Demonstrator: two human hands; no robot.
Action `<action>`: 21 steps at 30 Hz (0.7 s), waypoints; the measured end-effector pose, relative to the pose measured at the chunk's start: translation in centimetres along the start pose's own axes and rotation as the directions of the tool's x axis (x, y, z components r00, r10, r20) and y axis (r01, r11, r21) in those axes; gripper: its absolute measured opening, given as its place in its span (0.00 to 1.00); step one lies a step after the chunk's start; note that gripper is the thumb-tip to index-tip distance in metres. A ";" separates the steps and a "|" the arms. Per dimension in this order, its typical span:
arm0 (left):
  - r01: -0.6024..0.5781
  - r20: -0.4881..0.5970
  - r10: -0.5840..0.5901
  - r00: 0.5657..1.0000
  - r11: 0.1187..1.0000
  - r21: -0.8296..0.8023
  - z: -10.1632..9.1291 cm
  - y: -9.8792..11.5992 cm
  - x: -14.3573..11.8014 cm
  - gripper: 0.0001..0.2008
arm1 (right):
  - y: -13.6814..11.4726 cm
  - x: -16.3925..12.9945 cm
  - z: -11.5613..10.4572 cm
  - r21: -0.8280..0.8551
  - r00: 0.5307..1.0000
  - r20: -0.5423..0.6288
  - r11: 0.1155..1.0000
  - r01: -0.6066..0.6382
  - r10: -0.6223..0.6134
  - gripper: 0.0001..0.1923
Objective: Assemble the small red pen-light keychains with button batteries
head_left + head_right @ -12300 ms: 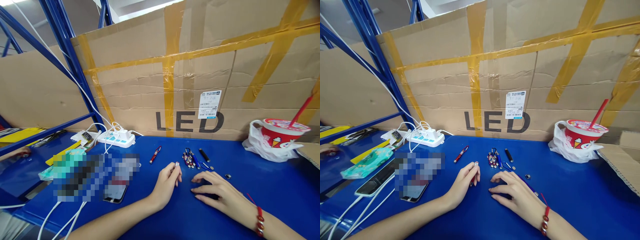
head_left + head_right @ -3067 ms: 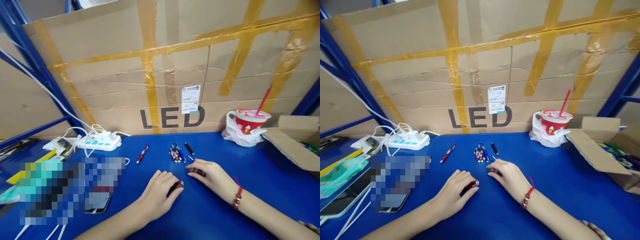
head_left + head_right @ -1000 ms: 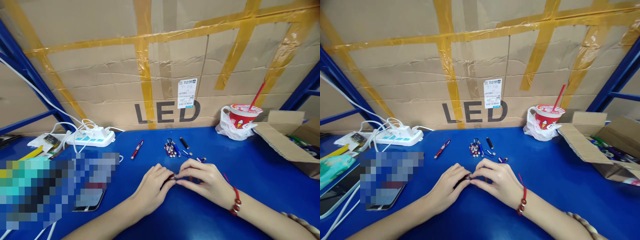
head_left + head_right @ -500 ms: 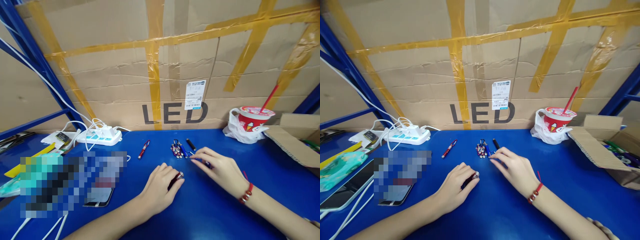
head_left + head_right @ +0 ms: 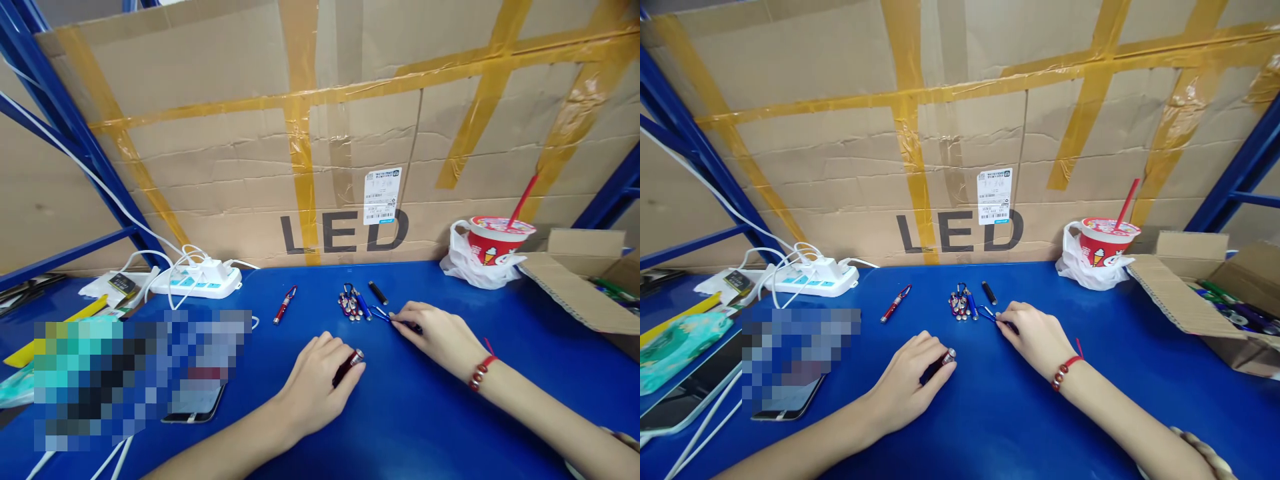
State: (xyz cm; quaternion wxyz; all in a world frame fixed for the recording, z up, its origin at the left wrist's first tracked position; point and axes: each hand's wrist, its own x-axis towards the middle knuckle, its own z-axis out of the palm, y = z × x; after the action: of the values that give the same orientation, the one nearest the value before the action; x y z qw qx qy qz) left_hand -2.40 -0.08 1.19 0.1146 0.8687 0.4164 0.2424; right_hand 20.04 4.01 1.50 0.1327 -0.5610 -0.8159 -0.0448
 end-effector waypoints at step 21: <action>-0.016 -0.002 0.016 1.000 1.000 0.023 0.0 0.1 -0.1 0.11 | -0.1 0.0 1.0 -0.127 0.994 -0.097 0.991 0.042 -0.055 0.13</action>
State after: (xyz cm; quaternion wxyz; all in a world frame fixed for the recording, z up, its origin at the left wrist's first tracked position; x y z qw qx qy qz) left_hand -2.41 -0.21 1.19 0.1022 0.8730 0.4124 0.2397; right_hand 19.79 4.17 0.51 0.1373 -0.5452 -0.8172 -0.1272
